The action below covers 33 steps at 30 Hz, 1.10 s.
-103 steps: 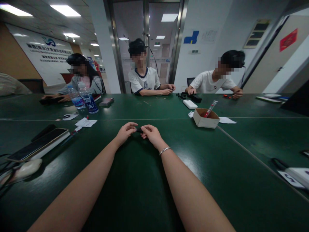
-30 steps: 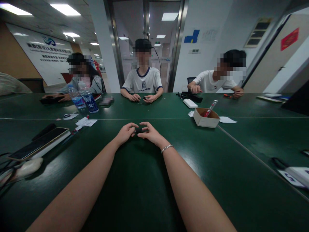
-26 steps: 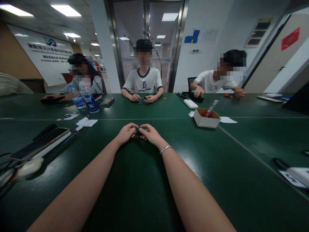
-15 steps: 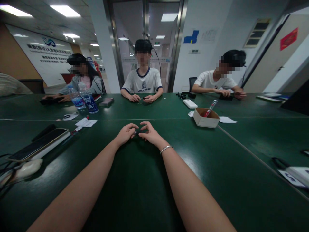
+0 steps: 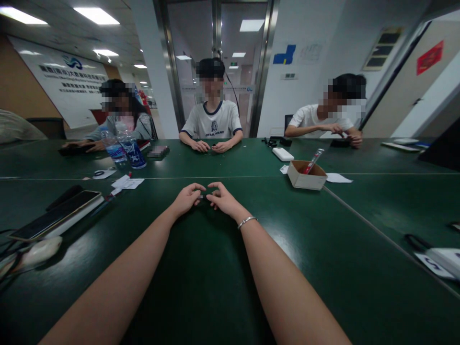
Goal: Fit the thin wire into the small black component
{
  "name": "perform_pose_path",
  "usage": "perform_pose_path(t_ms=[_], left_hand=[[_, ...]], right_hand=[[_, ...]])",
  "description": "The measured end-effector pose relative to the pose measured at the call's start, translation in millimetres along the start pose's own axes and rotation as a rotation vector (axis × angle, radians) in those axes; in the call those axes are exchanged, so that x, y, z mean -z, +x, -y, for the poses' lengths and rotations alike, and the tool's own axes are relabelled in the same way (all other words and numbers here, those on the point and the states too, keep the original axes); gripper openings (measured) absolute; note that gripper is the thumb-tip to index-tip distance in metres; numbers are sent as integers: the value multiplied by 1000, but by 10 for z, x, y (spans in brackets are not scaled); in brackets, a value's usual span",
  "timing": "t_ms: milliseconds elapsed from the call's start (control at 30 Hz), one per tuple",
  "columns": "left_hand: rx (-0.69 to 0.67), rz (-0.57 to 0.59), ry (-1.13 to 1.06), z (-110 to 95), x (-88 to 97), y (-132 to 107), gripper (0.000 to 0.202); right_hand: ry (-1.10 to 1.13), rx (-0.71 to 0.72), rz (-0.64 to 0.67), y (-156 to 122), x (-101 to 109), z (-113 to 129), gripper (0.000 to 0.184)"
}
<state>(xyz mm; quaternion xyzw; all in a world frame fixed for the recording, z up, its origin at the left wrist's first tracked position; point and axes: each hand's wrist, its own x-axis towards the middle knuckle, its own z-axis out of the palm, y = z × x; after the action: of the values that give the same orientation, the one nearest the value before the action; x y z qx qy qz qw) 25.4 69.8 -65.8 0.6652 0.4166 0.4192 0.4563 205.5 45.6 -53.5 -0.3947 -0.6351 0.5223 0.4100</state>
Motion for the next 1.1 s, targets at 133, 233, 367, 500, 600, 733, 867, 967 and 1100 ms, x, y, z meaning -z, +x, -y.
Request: perform_pose_path(t_ms=[133,233,367,500,600,733,867,967,1100], left_hand=[[10,-6,9,-32,-2,-12,24],[14,0,10,-40,-1,-14,24],[15,5,8,-49,1,-18,24],[31,10,9,-97,0,-39,24],[37,7,16,-118,-1,-47,23],[29,9,6,-80,-5,-27,24],[20,0,11,-49,-9,-13,24],[16,-4,-2,-57,-10,-20,24],[31,6,4,-81,-10,-31,24]], right_hand=[[31,-8,-10,1,1,-3,62],[33,-34,-15,2,-3,-8,41],[50,-3,-59,2,-4,-13,59],[26,-38,-34,7,-2,-21,39],[22,-8,-48,8,-3,-21,53],[33,-40,-30,4,-8,-9,40],[24,-11,-56,3,-18,1,56],[48,-31,-45,3,-24,4,44],[53,5,-32,3,-14,-2,53]])
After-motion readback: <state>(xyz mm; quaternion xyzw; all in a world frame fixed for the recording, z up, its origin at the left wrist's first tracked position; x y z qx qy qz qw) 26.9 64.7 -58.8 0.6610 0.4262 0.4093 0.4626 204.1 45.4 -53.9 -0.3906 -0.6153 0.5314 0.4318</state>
